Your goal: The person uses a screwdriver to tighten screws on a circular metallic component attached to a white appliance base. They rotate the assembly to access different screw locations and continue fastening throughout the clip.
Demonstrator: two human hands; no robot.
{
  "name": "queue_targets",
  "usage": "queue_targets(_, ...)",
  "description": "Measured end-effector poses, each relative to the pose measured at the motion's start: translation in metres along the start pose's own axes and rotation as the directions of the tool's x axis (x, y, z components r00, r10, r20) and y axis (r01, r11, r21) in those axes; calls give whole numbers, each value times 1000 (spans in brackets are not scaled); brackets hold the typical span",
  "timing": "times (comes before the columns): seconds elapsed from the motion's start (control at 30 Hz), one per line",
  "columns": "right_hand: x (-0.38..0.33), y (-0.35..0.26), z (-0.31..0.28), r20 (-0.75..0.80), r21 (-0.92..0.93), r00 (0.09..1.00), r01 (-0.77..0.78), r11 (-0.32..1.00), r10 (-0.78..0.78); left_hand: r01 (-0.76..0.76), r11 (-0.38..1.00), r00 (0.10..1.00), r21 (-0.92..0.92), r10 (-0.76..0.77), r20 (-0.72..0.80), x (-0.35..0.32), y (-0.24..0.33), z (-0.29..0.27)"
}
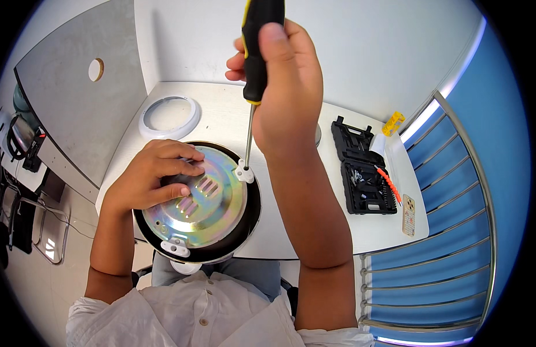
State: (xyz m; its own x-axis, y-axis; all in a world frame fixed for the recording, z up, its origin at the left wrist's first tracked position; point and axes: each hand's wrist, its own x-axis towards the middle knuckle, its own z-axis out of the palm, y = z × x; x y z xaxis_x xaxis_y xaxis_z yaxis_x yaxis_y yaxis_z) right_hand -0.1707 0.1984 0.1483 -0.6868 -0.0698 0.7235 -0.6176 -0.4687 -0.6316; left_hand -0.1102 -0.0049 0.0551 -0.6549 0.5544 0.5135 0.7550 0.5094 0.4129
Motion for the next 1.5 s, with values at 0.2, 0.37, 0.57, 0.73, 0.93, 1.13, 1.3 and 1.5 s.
queue_targets(0.2, 8, 0, -17, 141, 227, 989, -66, 972, 34, -7, 1000, 1000, 7, 8, -8, 1, 1, -1)
queue_targets(0.37, 2, 0, -6, 52, -152, 995, 96, 984, -90, -25, 1000, 1000, -16, 25, -10, -2, -5, 1)
queue_targets(0.57, -1, -3, -4, -22, -92, 1000, 0, 996, -2, 7, 1000, 1000, -2, -7, -26, -6, -2, 4)
queue_targets(0.73, -1, -2, -6, 66, -54, 998, 22, 998, -18, 26, 1000, 1000, 4, -26, -17, -7, -3, 3)
queue_targets(0.93, -4, 0, -1, 68, -206, 994, 99, 974, -87, 33, 999, 999, 8, -33, -8, -4, 0, 2)
queue_targets(1.13, -5, 3, -1, 15, -95, 995, 100, 990, -99, 26, 1000, 1000, 1, -26, -13, -5, 0, 2)
queue_targets(1.3, -4, -2, -5, -14, -7, 999, -30, 1000, 29, -5, 1000, 1000, -25, 5, -19, -3, -2, 1)
queue_targets(1.5, -7, -5, 2, 49, -50, 999, 15, 999, -13, 9, 1000, 999, -30, -11, -39, -6, -3, 3)
